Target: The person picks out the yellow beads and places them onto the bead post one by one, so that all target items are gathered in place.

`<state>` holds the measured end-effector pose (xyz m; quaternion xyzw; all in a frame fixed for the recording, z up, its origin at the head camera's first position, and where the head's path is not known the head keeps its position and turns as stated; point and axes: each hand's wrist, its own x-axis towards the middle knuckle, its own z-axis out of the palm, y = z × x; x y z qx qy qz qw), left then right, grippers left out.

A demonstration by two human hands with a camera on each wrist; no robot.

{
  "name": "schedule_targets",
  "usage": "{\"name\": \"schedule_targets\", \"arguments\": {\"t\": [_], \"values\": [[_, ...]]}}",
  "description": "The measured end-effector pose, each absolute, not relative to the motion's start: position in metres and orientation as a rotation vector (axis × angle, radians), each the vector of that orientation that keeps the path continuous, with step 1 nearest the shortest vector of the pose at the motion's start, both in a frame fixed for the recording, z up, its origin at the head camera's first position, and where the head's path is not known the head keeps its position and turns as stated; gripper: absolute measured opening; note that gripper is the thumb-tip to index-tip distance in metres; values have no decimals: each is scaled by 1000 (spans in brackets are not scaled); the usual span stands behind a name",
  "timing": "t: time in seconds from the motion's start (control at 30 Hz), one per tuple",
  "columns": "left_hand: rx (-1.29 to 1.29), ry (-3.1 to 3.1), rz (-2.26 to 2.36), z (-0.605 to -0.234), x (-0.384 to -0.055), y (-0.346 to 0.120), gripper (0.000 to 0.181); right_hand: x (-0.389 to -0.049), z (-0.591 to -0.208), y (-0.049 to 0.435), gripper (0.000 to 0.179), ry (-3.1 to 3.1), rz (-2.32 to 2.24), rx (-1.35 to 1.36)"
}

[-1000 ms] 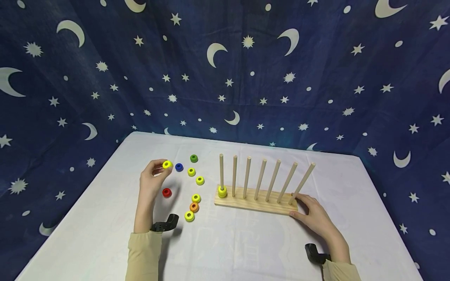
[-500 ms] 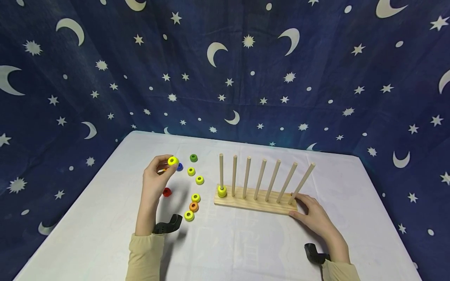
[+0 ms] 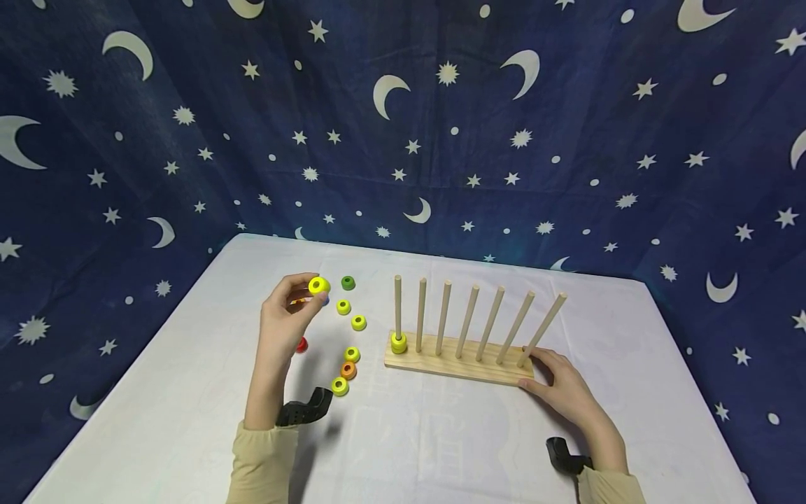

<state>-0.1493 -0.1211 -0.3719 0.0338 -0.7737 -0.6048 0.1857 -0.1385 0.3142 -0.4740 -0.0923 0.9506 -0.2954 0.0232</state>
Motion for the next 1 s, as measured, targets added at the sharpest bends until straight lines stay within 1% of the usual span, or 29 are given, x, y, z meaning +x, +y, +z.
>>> {"name": "schedule_targets", "arguments": {"t": [0.2, 0.53, 1.0], "values": [[2, -2149, -1713, -365, -145, -113, 31, -138, -473, 314, 66, 2947, -922, -293], [-142, -2158, -1699, -355, -143, -98, 31, -138, -474, 315, 67, 2942, -924, -295], [-328, -2190, -1659, -342, -152, -73, 31, -138, -474, 315, 67, 2942, -917, -294]]}}
